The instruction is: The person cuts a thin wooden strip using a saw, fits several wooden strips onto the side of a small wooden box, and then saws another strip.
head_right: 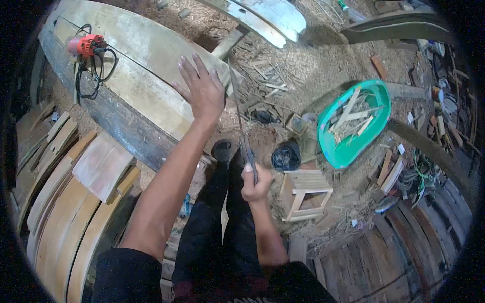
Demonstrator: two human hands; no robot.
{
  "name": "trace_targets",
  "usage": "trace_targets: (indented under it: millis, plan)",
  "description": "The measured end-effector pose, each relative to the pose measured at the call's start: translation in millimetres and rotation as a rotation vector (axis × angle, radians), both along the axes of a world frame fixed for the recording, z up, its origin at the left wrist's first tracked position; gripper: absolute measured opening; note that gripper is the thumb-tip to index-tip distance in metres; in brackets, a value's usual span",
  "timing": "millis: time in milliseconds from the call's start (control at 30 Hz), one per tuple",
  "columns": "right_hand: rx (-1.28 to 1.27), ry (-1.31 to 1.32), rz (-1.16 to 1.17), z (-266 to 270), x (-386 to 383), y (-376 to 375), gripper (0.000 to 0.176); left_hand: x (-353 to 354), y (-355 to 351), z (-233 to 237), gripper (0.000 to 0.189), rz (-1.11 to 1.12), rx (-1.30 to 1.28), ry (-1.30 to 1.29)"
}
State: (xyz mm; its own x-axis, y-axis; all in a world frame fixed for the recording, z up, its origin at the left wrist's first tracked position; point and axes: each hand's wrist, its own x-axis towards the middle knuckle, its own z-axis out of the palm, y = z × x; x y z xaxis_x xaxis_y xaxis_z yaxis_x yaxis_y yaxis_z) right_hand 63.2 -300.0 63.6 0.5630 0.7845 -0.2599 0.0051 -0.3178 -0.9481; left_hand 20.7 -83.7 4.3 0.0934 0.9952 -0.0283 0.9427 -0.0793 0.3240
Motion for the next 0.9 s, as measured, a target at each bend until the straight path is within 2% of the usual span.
trace_targets:
  millis: [33,67,133,233,333,433,467,533,633,733,767,800,867,900]
  plan:
    - [-0.028,0.061,-0.03,5.8,-1.0,-2.5,0.035,-1.0,-0.4,-0.2,0.065,-0.009,0.001,0.005]
    - [-0.029,0.148,-0.041,-10.4,7.6,15.5,0.036,-2.2,-4.2,-0.4,0.065,-0.015,-0.008,0.011]
    - [0.003,0.045,0.024,-30.8,25.5,71.0,0.038,-1.2,-0.7,0.1,0.065,-0.008,0.004,0.017]
    - [0.005,-0.011,0.009,-19.2,14.9,52.5,0.035,-0.5,-1.1,0.6,0.065,-0.006,-0.003,0.028]
    - [0.013,0.104,-0.058,-20.6,-10.0,-26.7,0.033,1.2,6.5,-0.4,0.064,0.005,0.018,0.022]
    - [-0.011,-0.017,0.015,-28.0,13.8,26.8,0.031,0.7,3.4,2.4,0.064,0.0,0.004,0.034]
    - [-0.009,-0.071,0.069,-28.8,22.1,55.2,0.039,1.4,6.9,5.9,0.064,0.006,-0.013,0.039]
    - [-0.025,-0.019,0.085,-32.4,23.3,60.3,0.039,2.5,10.2,7.8,0.064,0.015,-0.018,0.027]
    - [-0.01,-0.024,0.073,-9.0,13.8,35.6,0.03,-0.8,5.0,7.7,0.063,0.008,-0.023,0.016]
    - [0.025,0.061,-0.006,-0.9,2.1,3.9,0.03,4.0,18.7,3.8,0.063,0.032,0.0,0.013]
    - [0.046,-0.006,0.016,-12.6,9.5,9.1,0.032,2.8,14.6,3.8,0.062,0.022,-0.006,0.018]
    - [-0.036,0.015,0.073,-21.5,19.5,25.0,0.034,1.4,7.4,4.4,0.062,0.014,-0.015,0.026]
    - [-0.053,0.029,0.086,-22.1,35.6,87.5,0.034,0.0,5.7,5.1,0.062,0.004,-0.009,0.032]
    - [-0.038,0.003,0.098,-21.8,35.0,87.3,0.035,0.0,6.3,4.7,0.062,0.008,-0.001,0.04]
